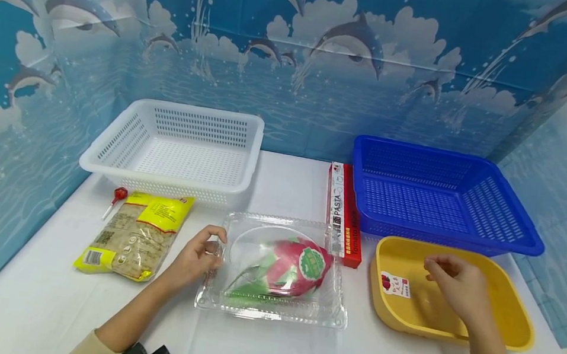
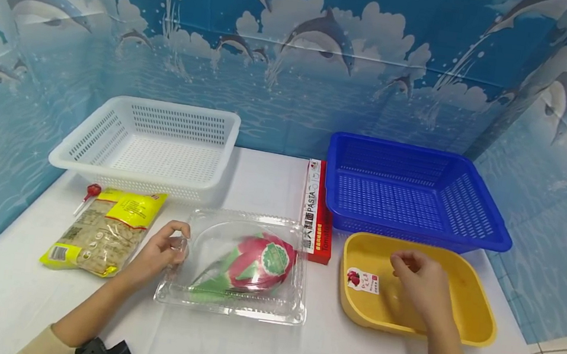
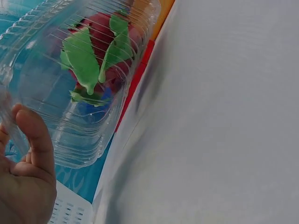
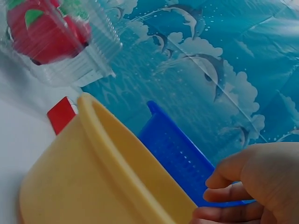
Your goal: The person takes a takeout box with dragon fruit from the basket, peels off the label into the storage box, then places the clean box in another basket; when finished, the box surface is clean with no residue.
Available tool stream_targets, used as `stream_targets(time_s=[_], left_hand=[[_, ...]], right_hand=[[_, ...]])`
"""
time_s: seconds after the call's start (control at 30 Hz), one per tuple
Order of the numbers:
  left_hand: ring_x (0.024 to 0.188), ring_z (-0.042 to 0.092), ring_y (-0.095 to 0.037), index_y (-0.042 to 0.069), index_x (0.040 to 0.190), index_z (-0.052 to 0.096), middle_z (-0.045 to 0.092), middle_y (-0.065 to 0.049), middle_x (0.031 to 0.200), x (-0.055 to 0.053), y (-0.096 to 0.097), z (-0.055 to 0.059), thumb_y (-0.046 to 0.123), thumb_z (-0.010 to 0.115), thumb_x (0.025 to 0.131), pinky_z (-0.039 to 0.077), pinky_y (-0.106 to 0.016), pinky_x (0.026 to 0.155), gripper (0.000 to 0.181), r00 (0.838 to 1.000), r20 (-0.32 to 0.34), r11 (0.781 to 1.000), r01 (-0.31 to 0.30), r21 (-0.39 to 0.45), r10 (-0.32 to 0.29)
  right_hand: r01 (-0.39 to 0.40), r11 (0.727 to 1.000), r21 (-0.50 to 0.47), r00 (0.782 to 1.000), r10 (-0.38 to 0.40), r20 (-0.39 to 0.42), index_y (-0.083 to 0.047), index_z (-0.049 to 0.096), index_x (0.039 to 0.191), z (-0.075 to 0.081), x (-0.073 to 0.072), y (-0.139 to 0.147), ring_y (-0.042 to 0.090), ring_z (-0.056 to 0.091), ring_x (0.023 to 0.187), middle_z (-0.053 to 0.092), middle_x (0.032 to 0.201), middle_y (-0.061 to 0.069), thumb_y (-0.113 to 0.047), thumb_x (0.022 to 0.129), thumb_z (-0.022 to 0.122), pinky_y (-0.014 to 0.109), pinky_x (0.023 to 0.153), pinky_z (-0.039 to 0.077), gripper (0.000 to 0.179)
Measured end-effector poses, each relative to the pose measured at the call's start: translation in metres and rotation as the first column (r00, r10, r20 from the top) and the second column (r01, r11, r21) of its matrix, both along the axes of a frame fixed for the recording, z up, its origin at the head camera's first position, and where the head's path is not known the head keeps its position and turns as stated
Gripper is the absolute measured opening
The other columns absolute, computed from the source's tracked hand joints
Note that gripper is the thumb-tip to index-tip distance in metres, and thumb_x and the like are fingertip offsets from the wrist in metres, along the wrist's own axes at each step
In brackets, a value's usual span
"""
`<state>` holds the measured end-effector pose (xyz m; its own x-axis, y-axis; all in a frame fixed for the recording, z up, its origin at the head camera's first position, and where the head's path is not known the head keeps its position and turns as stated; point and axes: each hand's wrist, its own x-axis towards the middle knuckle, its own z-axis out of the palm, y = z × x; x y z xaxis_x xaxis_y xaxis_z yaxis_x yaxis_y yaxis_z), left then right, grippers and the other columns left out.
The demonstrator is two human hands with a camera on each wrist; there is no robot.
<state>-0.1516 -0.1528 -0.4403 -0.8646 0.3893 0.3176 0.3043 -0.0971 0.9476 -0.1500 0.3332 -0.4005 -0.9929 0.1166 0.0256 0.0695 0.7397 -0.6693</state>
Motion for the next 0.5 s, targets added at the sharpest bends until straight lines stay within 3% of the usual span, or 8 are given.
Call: stream_targets(time_s=[0.13, 0.2, 0.3, 0.4, 0.5], left_hand=[[0.057, 0.043, 0.000, 0.013, 0.110, 0.045, 0.047, 0.006, 0.071, 0.001, -0.002, 0.002, -0.006, 0.047, 0.080, 0.036, -0.018, 0.045, 0.035, 0.999, -0.009, 0.996, 0.048, 0.072, -0.047], [0.056, 0.042, 0.000, 0.017, 0.110, 0.046, 0.047, 0.007, 0.071, 0.001, -0.001, 0.004, -0.005, 0.047, 0.081, 0.035, -0.018, 0.044, 0.036, 0.998, -0.010, 0.992, 0.066, 0.104, -0.065], [0.056, 0.043, 0.000, 0.017, 0.111, 0.045, 0.047, 0.008, 0.071, 0.001, 0.000, 0.007, -0.005, 0.047, 0.082, 0.036, -0.016, 0.043, 0.037, 0.996, -0.010, 0.987, 0.086, 0.137, -0.086], [0.055, 0.044, -0.001, 0.016, 0.111, 0.045, 0.047, 0.007, 0.071, 0.001, 0.002, 0.008, -0.005, 0.047, 0.081, 0.037, -0.015, 0.043, 0.036, 0.996, 0.000, 0.985, 0.092, 0.146, -0.093], [0.055, 0.044, -0.001, 0.016, 0.110, 0.045, 0.047, 0.007, 0.070, 0.001, 0.004, 0.010, -0.005, 0.046, 0.081, 0.038, -0.015, 0.044, 0.036, 0.996, 0.004, 0.987, 0.086, 0.136, -0.087]], right_hand=[[0.057, 0.998, 0.011, 0.998, -0.057, -0.022, 0.000, 0.062, 0.113, 0.000, -0.007, 0.006, 0.024, 0.065, 0.082, 0.067, 0.097, 0.014, -0.043, 0.099, 0.052, 0.033, 0.061, 0.055, 0.046], [0.073, 0.997, -0.016, 0.997, -0.073, -0.020, 0.003, 0.061, 0.115, 0.006, -0.008, 0.005, 0.023, 0.064, 0.082, 0.066, 0.100, 0.018, -0.039, 0.100, 0.052, 0.026, 0.062, 0.052, 0.046], [0.086, 0.995, -0.053, 0.995, -0.088, -0.044, 0.007, 0.059, 0.119, 0.018, -0.008, 0.004, 0.010, 0.063, 0.077, 0.065, 0.101, 0.021, -0.032, 0.101, 0.051, 0.016, 0.061, 0.048, 0.044], [0.143, 0.983, -0.115, 0.987, -0.150, -0.053, 0.006, 0.057, 0.122, 0.026, -0.008, 0.006, -0.006, 0.057, 0.070, 0.065, 0.094, 0.006, -0.030, 0.101, 0.052, 0.012, 0.061, 0.049, 0.042], [0.216, 0.960, -0.179, 0.972, -0.228, -0.050, 0.002, 0.058, 0.121, 0.030, -0.011, 0.011, -0.009, 0.057, 0.070, 0.061, 0.085, -0.012, -0.030, 0.100, 0.053, 0.010, 0.061, 0.049, 0.039]])
